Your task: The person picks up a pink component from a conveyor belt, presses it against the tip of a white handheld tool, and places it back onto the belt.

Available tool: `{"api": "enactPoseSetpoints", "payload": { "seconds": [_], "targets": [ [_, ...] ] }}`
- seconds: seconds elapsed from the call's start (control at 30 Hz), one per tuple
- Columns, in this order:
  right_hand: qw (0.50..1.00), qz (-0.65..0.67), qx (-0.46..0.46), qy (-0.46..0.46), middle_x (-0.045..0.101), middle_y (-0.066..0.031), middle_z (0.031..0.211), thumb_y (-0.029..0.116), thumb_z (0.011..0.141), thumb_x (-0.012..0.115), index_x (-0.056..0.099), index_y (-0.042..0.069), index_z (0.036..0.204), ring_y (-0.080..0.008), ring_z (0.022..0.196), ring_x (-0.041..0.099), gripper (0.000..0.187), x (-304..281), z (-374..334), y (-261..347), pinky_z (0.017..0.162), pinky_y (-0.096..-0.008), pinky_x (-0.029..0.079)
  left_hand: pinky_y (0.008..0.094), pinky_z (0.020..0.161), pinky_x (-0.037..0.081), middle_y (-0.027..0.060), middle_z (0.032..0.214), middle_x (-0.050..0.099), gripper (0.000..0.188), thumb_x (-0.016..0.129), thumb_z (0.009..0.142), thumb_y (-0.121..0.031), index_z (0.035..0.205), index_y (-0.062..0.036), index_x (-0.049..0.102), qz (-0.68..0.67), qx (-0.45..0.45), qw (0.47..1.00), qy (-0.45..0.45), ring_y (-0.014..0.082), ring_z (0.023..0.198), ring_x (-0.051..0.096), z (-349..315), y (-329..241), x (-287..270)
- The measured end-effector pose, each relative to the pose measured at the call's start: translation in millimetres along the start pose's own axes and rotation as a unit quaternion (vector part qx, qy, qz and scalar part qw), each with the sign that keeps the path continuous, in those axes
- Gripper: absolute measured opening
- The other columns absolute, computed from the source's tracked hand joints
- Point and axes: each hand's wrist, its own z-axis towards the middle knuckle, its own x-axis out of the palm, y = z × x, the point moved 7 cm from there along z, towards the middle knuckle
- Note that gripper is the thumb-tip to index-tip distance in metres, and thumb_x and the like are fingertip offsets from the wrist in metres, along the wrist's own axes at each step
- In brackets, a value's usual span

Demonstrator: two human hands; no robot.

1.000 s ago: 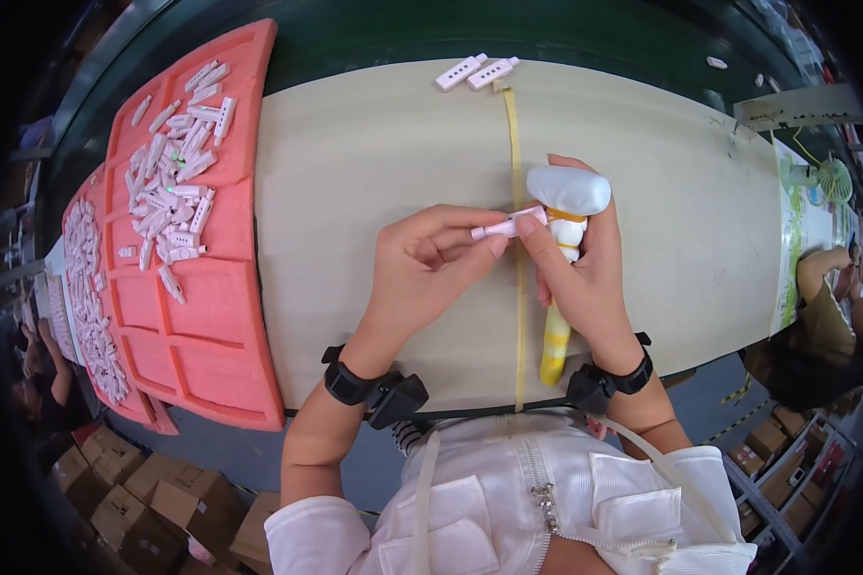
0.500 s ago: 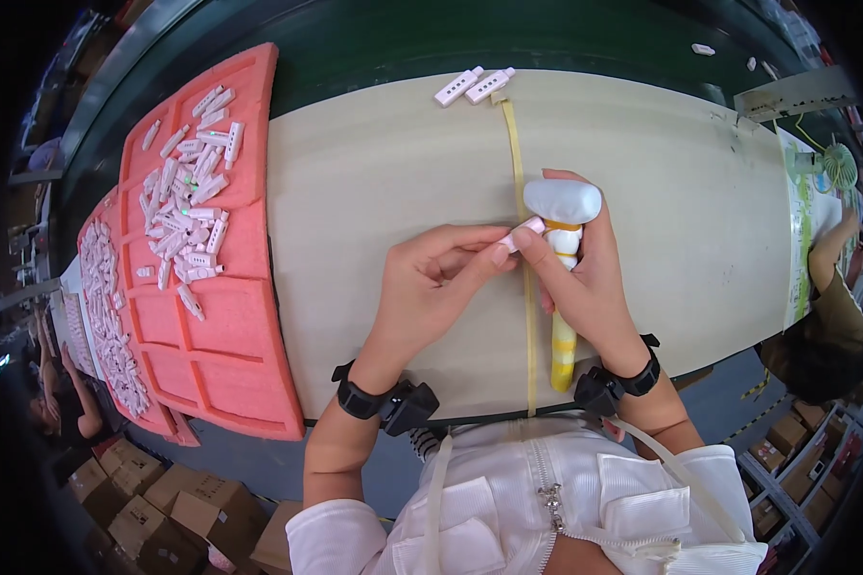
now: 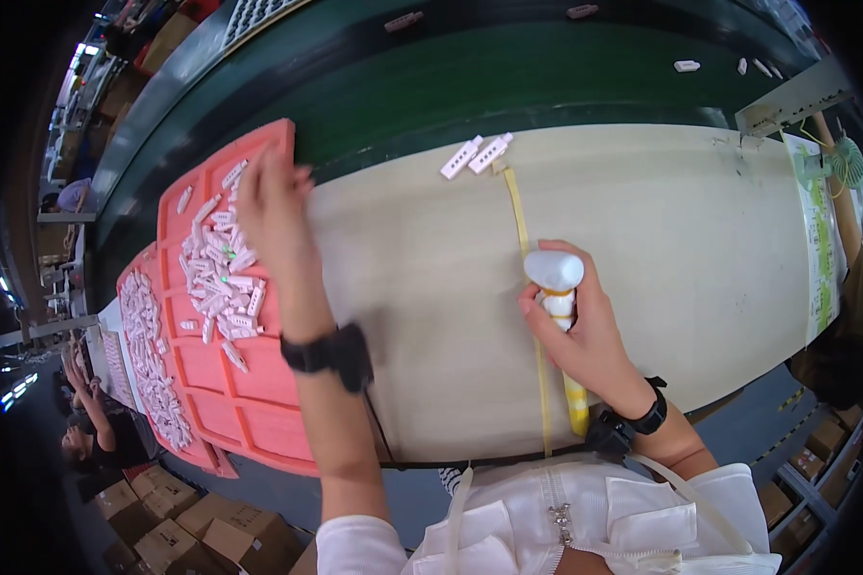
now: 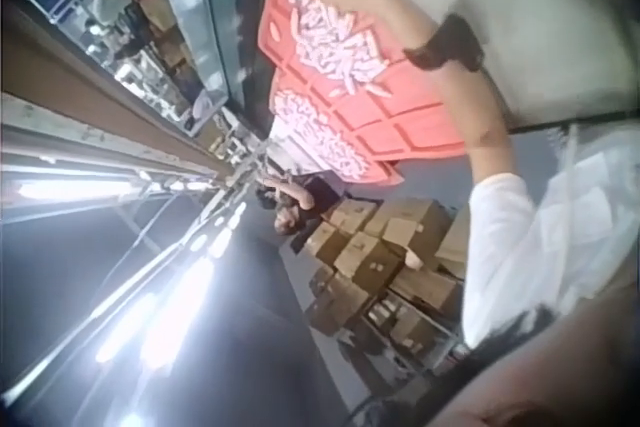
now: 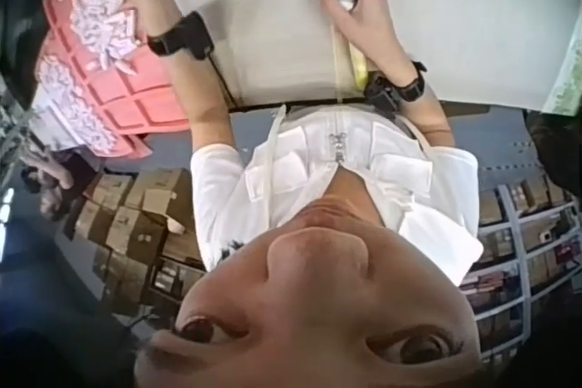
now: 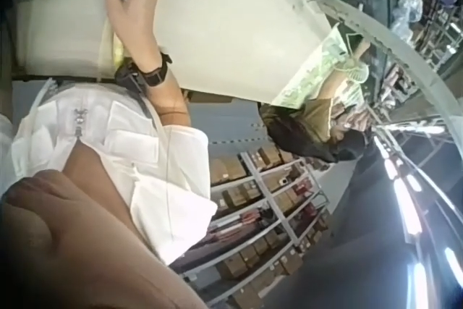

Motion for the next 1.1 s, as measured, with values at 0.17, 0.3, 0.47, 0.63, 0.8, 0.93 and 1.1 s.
{"api": "enactPoseSetpoints", "payload": {
  "seconds": [0.17,0.3,0.47,0.63,0.8,0.93,1.1],
  "targets": [
    [0.999,-0.024,-0.037,0.012,0.065,-0.0032,0.096,0.005,0.095,0.064,0.037,0.008,0.144,-0.0103,0.071,0.061,0.056,6.9,0.5,2.8,0.063,-0.0262,0.051,0.0376,0.080,0.056,0.0141,0.109,0.070,0.033,0.072,0.093,-0.025,0.124,-0.0139,0.072,0.382,0.391,0.825,0.141,0.0302,0.091,0.071,116.0,-3.1,138.6],
    [0.999,-0.030,-0.015,0.010,0.067,-0.0055,0.097,0.006,0.095,0.064,0.037,0.007,0.144,-0.0136,0.083,0.065,0.056,-0.9,1.3,-0.5,0.075,-0.0289,0.052,0.0438,0.087,0.055,0.0190,0.109,0.070,0.029,0.071,0.092,-0.025,0.118,-0.0120,0.074,0.515,0.443,0.722,0.130,0.0360,0.097,0.070,143.3,24.6,209.3],
    [0.999,-0.011,0.003,0.031,0.068,-0.0071,0.097,0.007,0.095,0.064,0.037,0.006,0.144,-0.0145,0.086,0.066,0.056,1.0,0.9,2.2,0.077,-0.0297,0.053,0.0428,0.087,0.057,0.0199,0.104,0.072,0.027,0.071,0.093,-0.028,0.108,-0.0052,0.075,0.529,0.357,0.735,0.228,0.0358,0.096,0.071,167.0,34.2,195.0],
    [0.999,-0.010,0.032,0.022,0.068,-0.0067,0.097,0.007,0.095,0.064,0.037,0.006,0.145,-0.0141,0.085,0.066,0.057,-7.2,0.2,-1.2,0.076,-0.0293,0.052,0.0280,0.084,0.057,0.0143,0.103,0.077,0.017,0.071,0.093,-0.010,0.103,0.0037,0.071,0.285,0.214,0.891,0.280,0.0179,0.092,0.075,69.8,-3.1,150.2],
    [0.998,-0.017,-0.040,0.036,0.069,-0.0064,0.096,0.008,0.099,0.059,0.036,0.006,0.146,-0.0117,0.070,0.063,0.052,-1.2,-6.0,15.6,0.064,-0.0270,0.051,0.0305,0.095,0.057,0.0140,0.124,0.066,0.025,0.071,0.084,0.009,0.109,0.0044,0.069,0.059,0.062,0.935,0.344,0.0193,0.110,0.069,-69.1,-16.2,71.2],
    [0.998,-0.024,-0.017,0.059,0.068,-0.0065,0.095,0.009,0.102,0.053,0.036,0.005,0.146,-0.0103,0.059,0.059,0.048,9.1,-7.5,17.6,0.056,-0.0259,0.048,0.0298,0.098,0.057,0.0142,0.125,0.064,0.025,0.071,0.082,0.011,0.106,0.0015,0.072,0.019,-0.033,0.949,0.312,0.0205,0.111,0.070,-153.1,2.8,54.9],
    [0.992,-0.093,-0.032,0.084,0.067,-0.0074,0.093,0.010,0.104,0.049,0.035,0.005,0.147,-0.0097,0.054,0.056,0.045,22.1,-11.5,9.3,0.052,-0.0258,0.046,0.0373,0.097,0.054,0.0105,0.118,0.070,0.027,0.080,0.075,0.005,0.100,-0.0031,0.075,0.142,0.116,0.937,0.299,0.0270,0.113,0.068,-186.7,0.6,58.7]
  ]
}}
